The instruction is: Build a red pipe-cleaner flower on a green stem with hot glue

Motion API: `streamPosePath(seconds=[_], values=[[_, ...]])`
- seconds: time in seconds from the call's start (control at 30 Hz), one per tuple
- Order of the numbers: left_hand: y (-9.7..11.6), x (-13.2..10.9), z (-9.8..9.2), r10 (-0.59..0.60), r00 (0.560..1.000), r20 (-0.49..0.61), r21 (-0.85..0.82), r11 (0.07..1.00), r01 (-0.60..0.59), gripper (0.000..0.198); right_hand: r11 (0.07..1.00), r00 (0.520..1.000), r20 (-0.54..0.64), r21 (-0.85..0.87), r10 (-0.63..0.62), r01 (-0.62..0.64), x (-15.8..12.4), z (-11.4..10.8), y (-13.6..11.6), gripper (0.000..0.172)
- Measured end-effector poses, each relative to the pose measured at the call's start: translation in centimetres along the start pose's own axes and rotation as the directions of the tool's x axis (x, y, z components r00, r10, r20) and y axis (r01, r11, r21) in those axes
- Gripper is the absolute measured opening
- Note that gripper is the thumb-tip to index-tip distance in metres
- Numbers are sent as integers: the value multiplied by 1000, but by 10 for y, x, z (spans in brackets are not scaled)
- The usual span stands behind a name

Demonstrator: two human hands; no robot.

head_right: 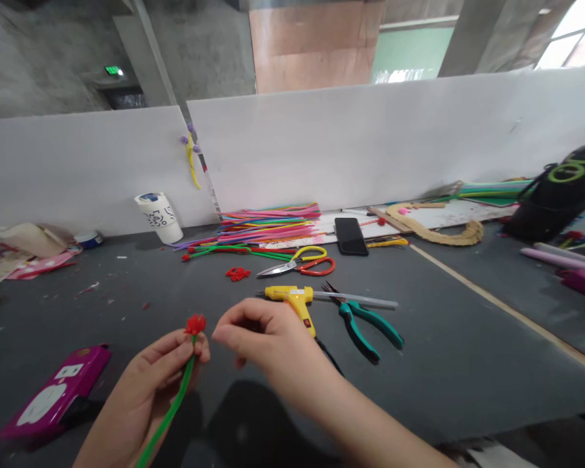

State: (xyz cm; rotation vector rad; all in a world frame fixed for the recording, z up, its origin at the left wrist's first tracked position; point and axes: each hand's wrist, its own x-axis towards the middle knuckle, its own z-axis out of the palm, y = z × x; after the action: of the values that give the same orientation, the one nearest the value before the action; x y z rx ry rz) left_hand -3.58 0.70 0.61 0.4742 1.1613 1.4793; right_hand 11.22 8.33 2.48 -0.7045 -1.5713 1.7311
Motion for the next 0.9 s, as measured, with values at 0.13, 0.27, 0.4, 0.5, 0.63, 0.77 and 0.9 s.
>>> streamPosePath(seconds=[0.13,0.27,0.4,0.5,0.63,0.77,0.9], values=[[0,7,-5,42,999,-18,-13,999,-42,14,916,986,128,399,-106,47,-8,-7,-8,14],[3,10,-7,1,1000,-30,-123,992,-5,9,934,979,188,358,-78,5,-8,-13,-13,17],[9,10,-10,-4,998,-56,-185,983,-6,5,979,1000,10,-202,-3,5,-3,-20,-11,15],[14,10,-10,-4,1000,-28,-195,981,-1,9,849,996,85,-525,-20,62,-4,-23,-8,25],[15,7,-6,-31,997,77,-183,982,45,16,416,993,110,-906,47,81,-5,-27,-6,37],[13,4,-4,-44,987,155,-161,985,69,23,156,986,-156,-974,54,-163,6,-42,0,26],[12,4,-6,38,993,112,-52,998,-32,15,46,938,-323,-942,128,-331,16,-60,16,36]])
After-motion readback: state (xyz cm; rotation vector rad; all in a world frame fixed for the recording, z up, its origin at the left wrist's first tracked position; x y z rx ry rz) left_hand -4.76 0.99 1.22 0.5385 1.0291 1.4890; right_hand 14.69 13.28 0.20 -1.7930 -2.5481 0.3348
